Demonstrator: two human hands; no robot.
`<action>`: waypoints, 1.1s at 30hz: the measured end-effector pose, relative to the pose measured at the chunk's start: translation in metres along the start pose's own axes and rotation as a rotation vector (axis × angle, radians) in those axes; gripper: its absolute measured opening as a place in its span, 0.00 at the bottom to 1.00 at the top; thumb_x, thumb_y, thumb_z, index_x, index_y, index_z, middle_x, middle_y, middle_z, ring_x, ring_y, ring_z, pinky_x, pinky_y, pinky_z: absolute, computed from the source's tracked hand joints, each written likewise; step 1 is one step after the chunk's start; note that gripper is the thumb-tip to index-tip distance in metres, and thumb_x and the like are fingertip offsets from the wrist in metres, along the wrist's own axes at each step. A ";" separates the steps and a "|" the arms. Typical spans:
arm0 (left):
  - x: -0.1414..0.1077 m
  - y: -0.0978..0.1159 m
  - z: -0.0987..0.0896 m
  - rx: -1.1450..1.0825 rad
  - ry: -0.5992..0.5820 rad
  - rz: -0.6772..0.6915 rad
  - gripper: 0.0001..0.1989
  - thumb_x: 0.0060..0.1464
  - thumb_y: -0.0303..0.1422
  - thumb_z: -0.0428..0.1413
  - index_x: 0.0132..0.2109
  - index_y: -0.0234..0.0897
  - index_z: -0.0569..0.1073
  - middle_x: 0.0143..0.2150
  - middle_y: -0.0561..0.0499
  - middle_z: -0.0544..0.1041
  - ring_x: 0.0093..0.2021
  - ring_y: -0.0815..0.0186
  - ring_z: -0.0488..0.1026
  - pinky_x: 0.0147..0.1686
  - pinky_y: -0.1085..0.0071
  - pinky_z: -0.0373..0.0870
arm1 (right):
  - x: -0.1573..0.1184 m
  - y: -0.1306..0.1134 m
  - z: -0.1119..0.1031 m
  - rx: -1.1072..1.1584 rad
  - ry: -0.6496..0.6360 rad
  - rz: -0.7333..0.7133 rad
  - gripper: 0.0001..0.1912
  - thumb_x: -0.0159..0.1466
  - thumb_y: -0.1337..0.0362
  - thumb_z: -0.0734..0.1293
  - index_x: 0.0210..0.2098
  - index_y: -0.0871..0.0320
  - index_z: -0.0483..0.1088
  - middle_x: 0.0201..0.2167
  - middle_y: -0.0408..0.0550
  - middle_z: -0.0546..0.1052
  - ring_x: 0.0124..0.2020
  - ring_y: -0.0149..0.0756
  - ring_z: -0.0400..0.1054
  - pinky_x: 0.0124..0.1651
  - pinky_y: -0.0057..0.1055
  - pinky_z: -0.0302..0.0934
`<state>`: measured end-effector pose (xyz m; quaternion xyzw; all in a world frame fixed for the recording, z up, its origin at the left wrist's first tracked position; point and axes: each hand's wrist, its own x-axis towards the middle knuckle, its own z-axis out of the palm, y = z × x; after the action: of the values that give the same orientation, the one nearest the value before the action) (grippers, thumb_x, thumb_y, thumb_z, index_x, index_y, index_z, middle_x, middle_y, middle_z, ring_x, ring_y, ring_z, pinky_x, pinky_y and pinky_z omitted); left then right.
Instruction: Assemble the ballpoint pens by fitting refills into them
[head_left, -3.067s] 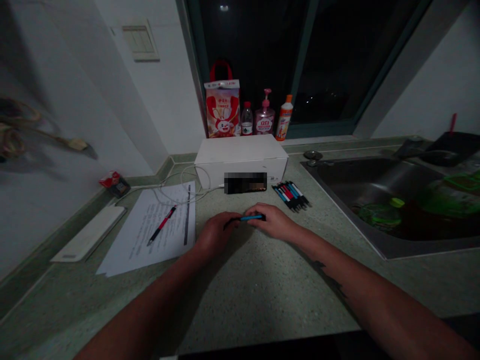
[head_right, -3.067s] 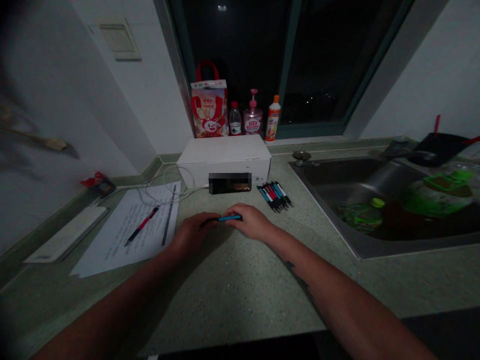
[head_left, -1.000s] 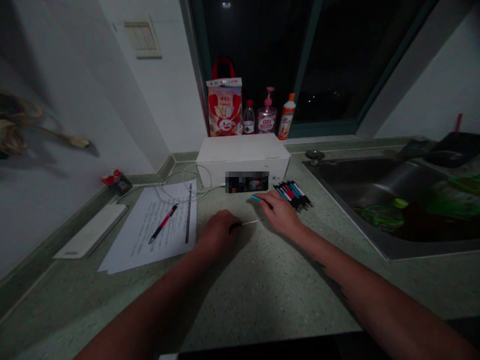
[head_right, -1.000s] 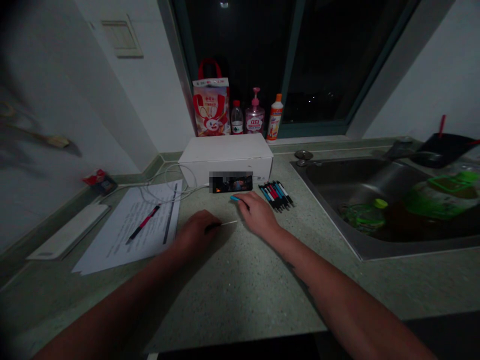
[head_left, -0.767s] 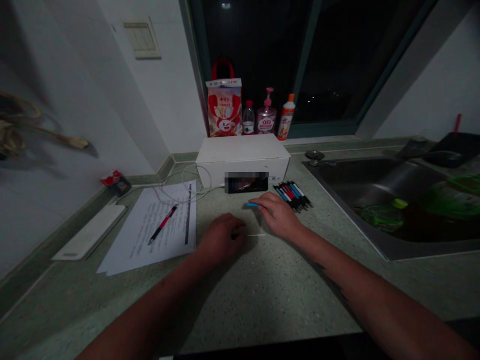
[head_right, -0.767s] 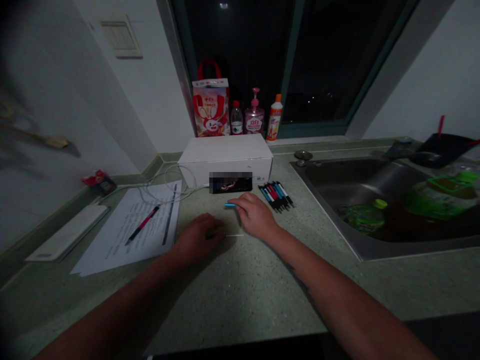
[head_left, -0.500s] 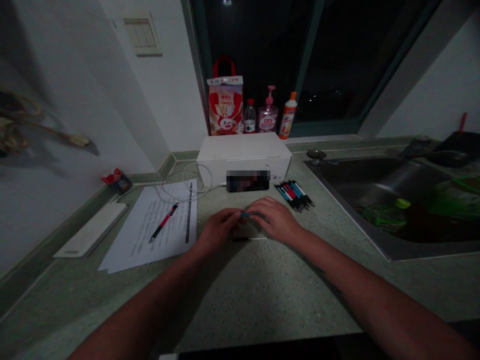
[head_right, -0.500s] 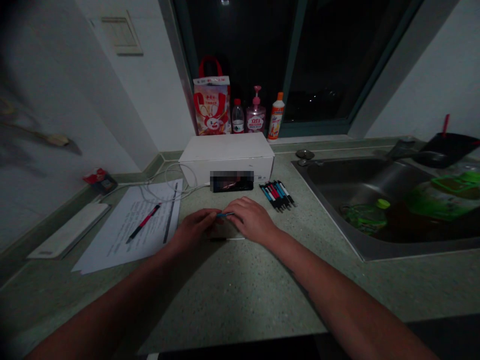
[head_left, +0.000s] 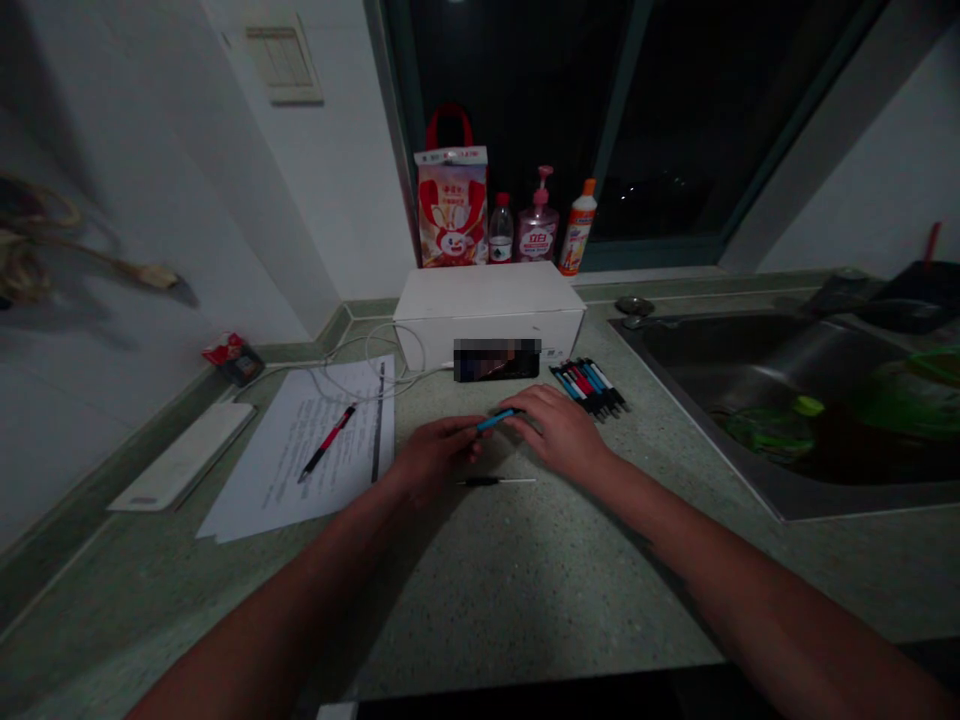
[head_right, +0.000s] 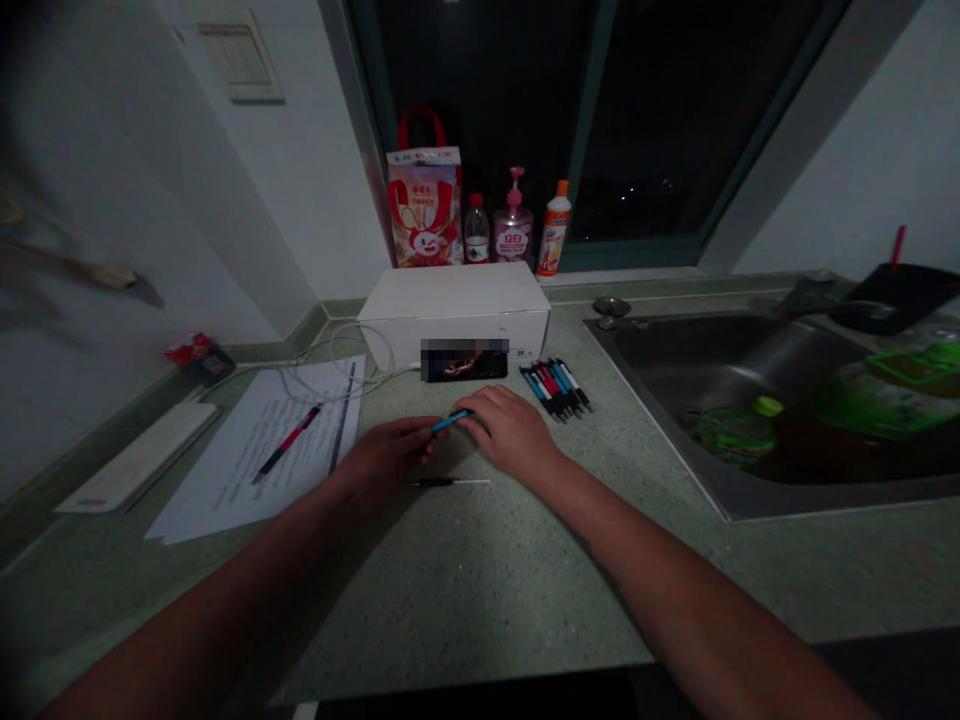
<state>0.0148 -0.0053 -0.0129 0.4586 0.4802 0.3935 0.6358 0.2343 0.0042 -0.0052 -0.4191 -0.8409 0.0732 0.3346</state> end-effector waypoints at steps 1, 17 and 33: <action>0.001 0.000 -0.001 -0.016 0.013 0.003 0.13 0.56 0.30 0.60 0.47 0.34 0.81 0.43 0.44 0.83 0.33 0.69 0.75 0.37 0.69 0.74 | 0.000 0.001 0.000 -0.027 -0.018 0.022 0.09 0.70 0.62 0.65 0.48 0.51 0.75 0.43 0.51 0.79 0.48 0.46 0.71 0.51 0.45 0.65; -0.001 -0.003 -0.002 1.067 0.001 0.491 0.10 0.60 0.26 0.55 0.41 0.38 0.81 0.42 0.45 0.81 0.46 0.55 0.76 0.50 0.60 0.70 | 0.003 0.028 0.022 0.345 0.093 0.431 0.10 0.66 0.57 0.66 0.40 0.56 0.74 0.36 0.49 0.79 0.37 0.40 0.73 0.41 0.37 0.65; -0.005 0.000 -0.005 1.195 0.014 0.557 0.05 0.59 0.29 0.58 0.41 0.36 0.80 0.39 0.46 0.78 0.42 0.57 0.74 0.44 0.61 0.68 | -0.004 0.021 0.013 -0.093 -0.225 0.130 0.09 0.64 0.69 0.69 0.42 0.55 0.80 0.39 0.51 0.78 0.45 0.43 0.72 0.50 0.38 0.64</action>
<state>0.0091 -0.0092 -0.0122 0.8373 0.4834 0.2118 0.1430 0.2418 0.0172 -0.0255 -0.4767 -0.8468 0.1021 0.2129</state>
